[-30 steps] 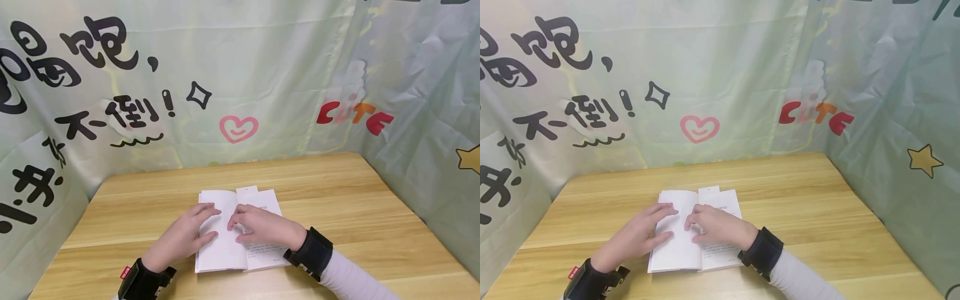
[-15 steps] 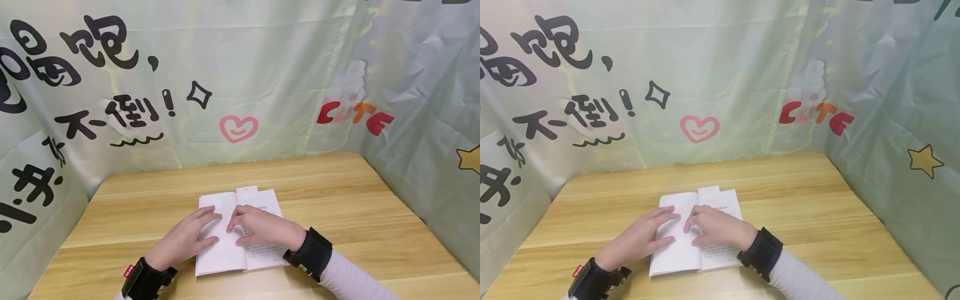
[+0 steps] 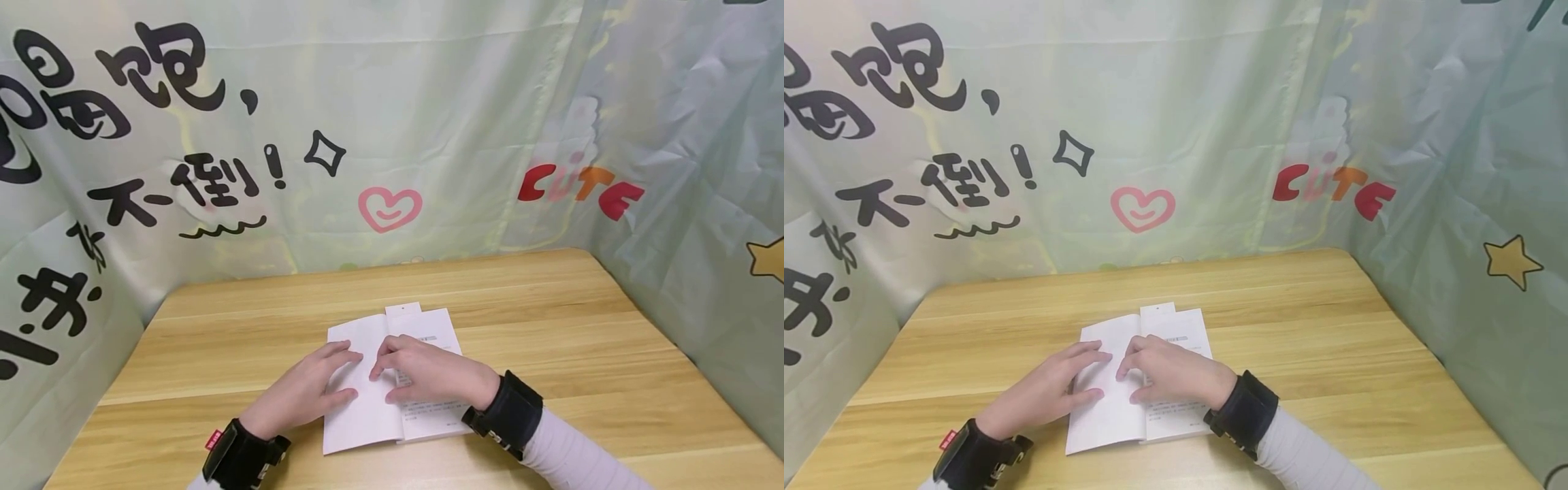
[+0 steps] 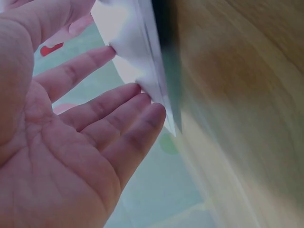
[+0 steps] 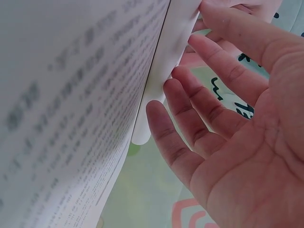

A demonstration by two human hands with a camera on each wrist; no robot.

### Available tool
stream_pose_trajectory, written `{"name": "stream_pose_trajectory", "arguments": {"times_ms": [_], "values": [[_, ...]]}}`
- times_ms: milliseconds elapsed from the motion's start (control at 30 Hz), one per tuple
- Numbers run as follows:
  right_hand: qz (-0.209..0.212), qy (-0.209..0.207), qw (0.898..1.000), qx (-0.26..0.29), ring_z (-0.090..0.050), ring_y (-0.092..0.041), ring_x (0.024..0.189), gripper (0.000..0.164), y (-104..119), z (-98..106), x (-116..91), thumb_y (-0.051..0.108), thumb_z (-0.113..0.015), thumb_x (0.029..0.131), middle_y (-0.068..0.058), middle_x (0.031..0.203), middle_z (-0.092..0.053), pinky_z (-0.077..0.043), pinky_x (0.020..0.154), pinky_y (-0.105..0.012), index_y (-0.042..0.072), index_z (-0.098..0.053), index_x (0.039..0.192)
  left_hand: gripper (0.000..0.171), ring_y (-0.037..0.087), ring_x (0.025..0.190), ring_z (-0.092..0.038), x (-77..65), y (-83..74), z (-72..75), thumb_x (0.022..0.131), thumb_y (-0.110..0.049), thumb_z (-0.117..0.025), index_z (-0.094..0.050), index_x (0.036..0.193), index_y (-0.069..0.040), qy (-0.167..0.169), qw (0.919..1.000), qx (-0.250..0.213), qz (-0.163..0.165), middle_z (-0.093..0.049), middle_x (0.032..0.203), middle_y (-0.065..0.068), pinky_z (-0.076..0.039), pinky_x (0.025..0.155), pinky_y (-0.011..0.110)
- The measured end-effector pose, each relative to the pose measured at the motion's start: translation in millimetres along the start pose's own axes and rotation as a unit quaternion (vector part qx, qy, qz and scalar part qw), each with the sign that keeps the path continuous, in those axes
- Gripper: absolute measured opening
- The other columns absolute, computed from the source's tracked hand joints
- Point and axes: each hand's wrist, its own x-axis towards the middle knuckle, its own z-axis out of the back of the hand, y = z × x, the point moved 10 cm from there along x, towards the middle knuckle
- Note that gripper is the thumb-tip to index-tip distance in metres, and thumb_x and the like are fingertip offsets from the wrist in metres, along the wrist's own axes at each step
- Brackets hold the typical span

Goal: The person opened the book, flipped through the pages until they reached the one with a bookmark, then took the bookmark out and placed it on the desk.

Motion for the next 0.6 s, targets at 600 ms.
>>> {"name": "stream_pose_trajectory", "arguments": {"times_ms": [600], "values": [[-0.001, 0.002, 1.0, 0.012, -0.05, -0.006, 0.104, 0.035, -1, 3, -1, 0.032, -0.073, 0.085, 0.007, 0.114, -0.054, -0.043, 0.089, -0.021, 0.017, -0.069, 0.116, 0.06, 0.031, 0.128, -0.041, -5.0, 6.9, -13.2, 0.088, -0.041, -0.067, -0.051, 0.139, -0.012, 0.044, 0.9986, -0.024, 0.017, -0.04, 0.144, 0.019, -0.04, 0.098, 0.045]]}}
